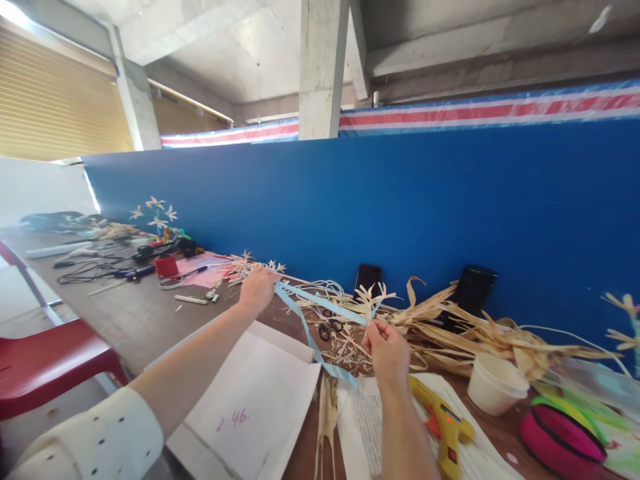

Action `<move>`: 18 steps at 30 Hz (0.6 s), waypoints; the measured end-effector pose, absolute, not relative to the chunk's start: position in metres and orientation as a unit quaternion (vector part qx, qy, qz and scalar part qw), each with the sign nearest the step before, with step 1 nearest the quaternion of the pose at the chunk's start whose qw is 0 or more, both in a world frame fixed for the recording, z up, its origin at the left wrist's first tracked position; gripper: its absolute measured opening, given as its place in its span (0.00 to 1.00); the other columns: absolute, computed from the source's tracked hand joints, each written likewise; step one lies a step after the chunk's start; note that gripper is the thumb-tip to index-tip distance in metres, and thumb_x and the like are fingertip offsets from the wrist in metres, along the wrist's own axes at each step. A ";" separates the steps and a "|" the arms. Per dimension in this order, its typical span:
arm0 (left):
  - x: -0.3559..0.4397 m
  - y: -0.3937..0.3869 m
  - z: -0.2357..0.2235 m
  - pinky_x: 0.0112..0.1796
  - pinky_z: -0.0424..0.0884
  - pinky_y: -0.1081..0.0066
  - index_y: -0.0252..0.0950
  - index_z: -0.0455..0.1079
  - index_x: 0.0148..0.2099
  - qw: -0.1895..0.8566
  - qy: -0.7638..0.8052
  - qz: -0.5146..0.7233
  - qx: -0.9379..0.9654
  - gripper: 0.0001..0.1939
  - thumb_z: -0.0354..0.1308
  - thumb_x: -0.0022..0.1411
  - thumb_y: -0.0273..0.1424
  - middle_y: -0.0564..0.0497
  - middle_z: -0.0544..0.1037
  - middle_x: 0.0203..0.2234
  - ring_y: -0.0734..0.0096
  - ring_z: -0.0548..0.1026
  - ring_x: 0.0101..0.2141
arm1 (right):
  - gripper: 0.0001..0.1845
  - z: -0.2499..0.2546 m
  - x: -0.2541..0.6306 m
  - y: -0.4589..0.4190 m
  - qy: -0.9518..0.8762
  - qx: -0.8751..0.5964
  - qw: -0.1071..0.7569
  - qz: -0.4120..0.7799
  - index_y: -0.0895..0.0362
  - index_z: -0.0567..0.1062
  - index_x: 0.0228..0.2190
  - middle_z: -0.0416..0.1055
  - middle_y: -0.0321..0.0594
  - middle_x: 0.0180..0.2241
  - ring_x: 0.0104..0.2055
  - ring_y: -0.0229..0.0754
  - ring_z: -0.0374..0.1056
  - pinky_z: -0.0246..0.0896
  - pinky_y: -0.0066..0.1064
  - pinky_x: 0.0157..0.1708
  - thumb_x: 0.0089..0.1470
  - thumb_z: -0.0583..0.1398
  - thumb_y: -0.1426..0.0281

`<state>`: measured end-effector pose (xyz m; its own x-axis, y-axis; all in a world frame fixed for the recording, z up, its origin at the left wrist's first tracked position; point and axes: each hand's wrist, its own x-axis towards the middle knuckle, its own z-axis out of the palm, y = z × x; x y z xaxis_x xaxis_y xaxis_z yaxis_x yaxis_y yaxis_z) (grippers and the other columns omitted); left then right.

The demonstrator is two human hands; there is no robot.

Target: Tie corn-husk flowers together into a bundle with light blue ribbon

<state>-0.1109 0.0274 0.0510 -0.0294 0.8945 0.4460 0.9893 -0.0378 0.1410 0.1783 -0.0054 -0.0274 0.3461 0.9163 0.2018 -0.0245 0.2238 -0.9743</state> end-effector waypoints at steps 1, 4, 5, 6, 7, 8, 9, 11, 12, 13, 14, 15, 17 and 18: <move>-0.116 0.027 0.052 0.46 0.61 0.62 0.38 0.73 0.46 0.069 -0.697 -0.177 -0.692 0.16 0.50 0.59 0.27 0.40 0.73 0.42 0.55 0.66 0.47 | 0.18 -0.029 0.179 -0.005 -0.436 -0.504 0.650 0.364 0.60 0.74 0.31 0.68 0.34 0.16 0.15 0.35 0.59 0.55 0.26 0.15 0.40 0.63 0.58; -0.114 0.022 0.051 0.42 0.65 0.65 0.38 0.71 0.49 0.010 -0.693 -0.133 -0.709 0.28 0.66 0.41 0.31 0.41 0.75 0.40 0.53 0.71 0.43 | 0.19 -0.030 0.177 -0.005 -0.427 -0.507 0.656 0.360 0.59 0.74 0.31 0.67 0.33 0.15 0.15 0.35 0.59 0.55 0.26 0.15 0.40 0.63 0.58; -0.107 0.019 0.050 0.42 0.65 0.66 0.39 0.69 0.50 -0.001 -0.685 -0.134 -0.717 0.34 0.69 0.37 0.33 0.42 0.75 0.40 0.54 0.71 0.42 | 0.19 -0.030 0.176 -0.005 -0.426 -0.512 0.654 0.357 0.59 0.74 0.32 0.67 0.32 0.14 0.15 0.35 0.59 0.55 0.26 0.16 0.40 0.63 0.58; -0.097 0.015 0.049 0.43 0.65 0.68 0.41 0.68 0.52 -0.005 -0.673 -0.142 -0.726 0.35 0.68 0.38 0.36 0.43 0.75 0.42 0.56 0.71 0.44 | 0.19 -0.031 0.174 -0.005 -0.428 -0.518 0.650 0.354 0.59 0.74 0.32 0.67 0.32 0.14 0.16 0.36 0.59 0.56 0.26 0.16 0.40 0.63 0.58; -0.084 0.010 0.047 0.45 0.64 0.70 0.42 0.66 0.54 -0.004 -0.658 -0.168 -0.734 0.32 0.64 0.44 0.39 0.44 0.73 0.46 0.59 0.70 0.46 | 0.19 -0.031 0.173 -0.006 -0.431 -0.523 0.646 0.353 0.59 0.74 0.32 0.67 0.32 0.15 0.16 0.36 0.60 0.56 0.26 0.16 0.41 0.63 0.58; -0.069 0.005 0.045 0.45 0.63 0.70 0.42 0.69 0.52 -0.013 -0.637 -0.233 -0.734 0.26 0.60 0.49 0.39 0.45 0.74 0.45 0.61 0.70 0.46 | 0.20 -0.031 0.172 -0.007 -0.434 -0.527 0.640 0.352 0.59 0.74 0.33 0.67 0.33 0.15 0.17 0.36 0.61 0.57 0.26 0.17 0.41 0.63 0.57; -0.053 0.000 0.042 0.43 0.64 0.71 0.42 0.72 0.47 -0.032 -0.618 -0.291 -0.729 0.18 0.56 0.53 0.37 0.47 0.75 0.42 0.63 0.71 0.43 | 0.20 -0.030 0.172 -0.008 -0.437 -0.530 0.636 0.352 0.59 0.74 0.33 0.67 0.33 0.15 0.17 0.36 0.61 0.57 0.26 0.17 0.41 0.63 0.57; -0.019 -0.008 0.035 0.37 0.65 0.73 0.42 0.76 0.37 -0.115 -0.593 -0.352 -0.715 0.13 0.51 0.57 0.35 0.50 0.78 0.33 0.68 0.74 0.35 | 0.21 -0.030 0.171 -0.010 -0.443 -0.530 0.632 0.352 0.59 0.74 0.33 0.68 0.33 0.16 0.18 0.37 0.62 0.58 0.26 0.18 0.41 0.63 0.57; -0.003 -0.010 0.031 0.34 0.65 0.73 0.42 0.76 0.35 -0.157 -0.578 -0.374 -0.708 0.13 0.51 0.56 0.36 0.52 0.78 0.30 0.69 0.74 0.33 | 0.21 -0.030 0.170 -0.011 -0.444 -0.529 0.632 0.352 0.59 0.74 0.33 0.69 0.33 0.17 0.19 0.38 0.63 0.59 0.26 0.18 0.41 0.63 0.56; 0.012 -0.011 0.027 0.32 0.64 0.73 0.41 0.76 0.33 -0.195 -0.567 -0.391 -0.699 0.12 0.52 0.55 0.37 0.52 0.78 0.27 0.69 0.73 0.30 | 0.22 -0.029 0.170 -0.012 -0.444 -0.529 0.631 0.352 0.59 0.74 0.34 0.69 0.34 0.17 0.19 0.38 0.64 0.59 0.27 0.18 0.40 0.63 0.56; 0.025 -0.011 0.023 0.30 0.64 0.73 0.40 0.76 0.31 -0.227 -0.563 -0.409 -0.681 0.12 0.53 0.54 0.37 0.52 0.77 0.24 0.70 0.72 0.28 | 0.22 -0.028 0.170 -0.013 -0.444 -0.530 0.631 0.352 0.59 0.74 0.34 0.70 0.35 0.18 0.20 0.39 0.65 0.60 0.27 0.18 0.40 0.63 0.56; 0.035 -0.009 0.020 0.29 0.63 0.73 0.39 0.76 0.30 -0.256 -0.563 -0.424 -0.662 0.12 0.54 0.53 0.38 0.52 0.76 0.22 0.70 0.71 0.26 | 0.23 -0.027 0.169 -0.014 -0.444 -0.532 0.629 0.352 0.59 0.74 0.34 0.71 0.35 0.19 0.20 0.40 0.65 0.60 0.27 0.19 0.39 0.63 0.55; 0.050 -0.004 0.016 0.28 0.63 0.74 0.37 0.76 0.30 -0.310 -0.555 -0.456 -0.623 0.12 0.56 0.51 0.38 0.52 0.76 0.22 0.72 0.70 0.25 | 0.23 -0.024 0.168 -0.017 -0.450 -0.536 0.624 0.350 0.59 0.74 0.33 0.71 0.36 0.19 0.21 0.41 0.66 0.61 0.28 0.20 0.39 0.63 0.55; 0.055 -0.001 0.015 0.28 0.62 0.74 0.36 0.76 0.31 -0.331 -0.552 -0.466 -0.607 0.12 0.57 0.50 0.38 0.52 0.76 0.23 0.72 0.70 0.24 | 0.22 -0.022 0.167 -0.018 -0.451 -0.537 0.622 0.349 0.59 0.74 0.33 0.71 0.36 0.19 0.21 0.41 0.66 0.61 0.29 0.20 0.39 0.63 0.55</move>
